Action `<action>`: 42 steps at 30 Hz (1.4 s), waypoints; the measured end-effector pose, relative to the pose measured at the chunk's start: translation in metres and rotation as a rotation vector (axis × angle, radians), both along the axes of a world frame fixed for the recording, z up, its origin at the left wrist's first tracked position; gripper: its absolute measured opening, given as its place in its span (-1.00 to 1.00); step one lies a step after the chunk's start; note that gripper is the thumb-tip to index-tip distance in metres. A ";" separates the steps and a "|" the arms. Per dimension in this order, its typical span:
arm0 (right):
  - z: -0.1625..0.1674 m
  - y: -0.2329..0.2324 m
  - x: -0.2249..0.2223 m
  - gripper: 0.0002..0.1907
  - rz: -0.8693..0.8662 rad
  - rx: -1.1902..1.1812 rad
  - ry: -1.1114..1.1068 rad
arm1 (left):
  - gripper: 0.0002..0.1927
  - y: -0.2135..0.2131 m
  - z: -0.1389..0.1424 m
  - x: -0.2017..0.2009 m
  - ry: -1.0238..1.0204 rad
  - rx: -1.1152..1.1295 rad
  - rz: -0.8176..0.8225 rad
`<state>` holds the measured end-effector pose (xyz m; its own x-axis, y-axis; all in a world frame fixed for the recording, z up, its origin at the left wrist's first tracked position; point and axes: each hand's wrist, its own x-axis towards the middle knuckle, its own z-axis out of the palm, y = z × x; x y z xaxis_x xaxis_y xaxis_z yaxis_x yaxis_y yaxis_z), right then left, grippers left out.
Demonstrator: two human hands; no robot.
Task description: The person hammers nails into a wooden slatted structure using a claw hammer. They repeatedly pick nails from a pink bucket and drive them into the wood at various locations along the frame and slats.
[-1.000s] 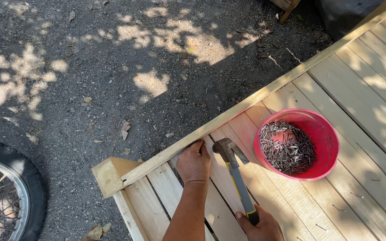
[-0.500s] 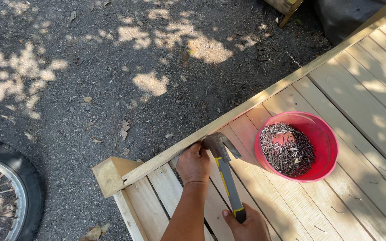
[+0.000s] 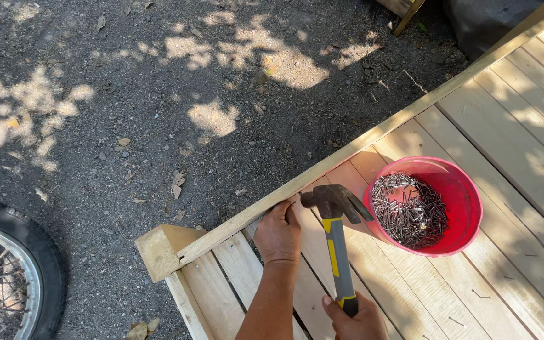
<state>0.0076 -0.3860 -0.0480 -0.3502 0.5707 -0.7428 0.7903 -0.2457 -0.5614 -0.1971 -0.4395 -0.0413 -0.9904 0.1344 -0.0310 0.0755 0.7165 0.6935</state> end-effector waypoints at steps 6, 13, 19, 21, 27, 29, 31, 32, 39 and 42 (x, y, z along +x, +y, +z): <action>0.001 0.000 0.011 -0.61 0.038 0.021 -0.038 | -0.74 0.002 0.009 -0.001 -0.029 -0.008 -0.088; -0.007 -0.020 0.014 -0.63 -0.036 0.081 0.041 | -0.82 0.008 0.006 0.000 -0.113 -0.043 0.018; -0.006 -0.017 0.011 -0.50 0.056 0.122 -0.076 | -0.83 0.006 0.003 0.000 -0.048 0.072 0.066; -0.005 -0.013 0.012 -0.42 0.139 0.155 -0.101 | -0.83 0.005 0.004 0.001 -0.086 0.083 0.072; 0.000 -0.008 0.012 -0.35 0.235 0.156 -0.270 | -0.83 0.002 0.005 0.002 -0.157 0.057 0.049; 0.003 -0.009 0.014 -0.36 0.224 0.185 -0.261 | -0.83 0.001 0.003 0.002 -0.099 0.072 0.048; 0.006 -0.008 0.013 -0.36 0.222 0.208 -0.182 | -0.84 0.001 0.000 0.001 -0.073 0.077 0.048; 0.008 -0.010 0.014 -0.38 0.232 0.218 -0.196 | -0.84 0.001 -0.002 0.000 -0.088 0.071 0.048; 0.013 -0.011 -0.004 -0.54 0.283 0.323 -0.145 | -0.82 0.004 -0.009 -0.004 -0.125 -0.093 0.000; 0.013 -0.005 -0.006 -0.55 0.319 0.301 -0.130 | -0.81 0.003 -0.008 -0.005 -0.080 -0.020 0.021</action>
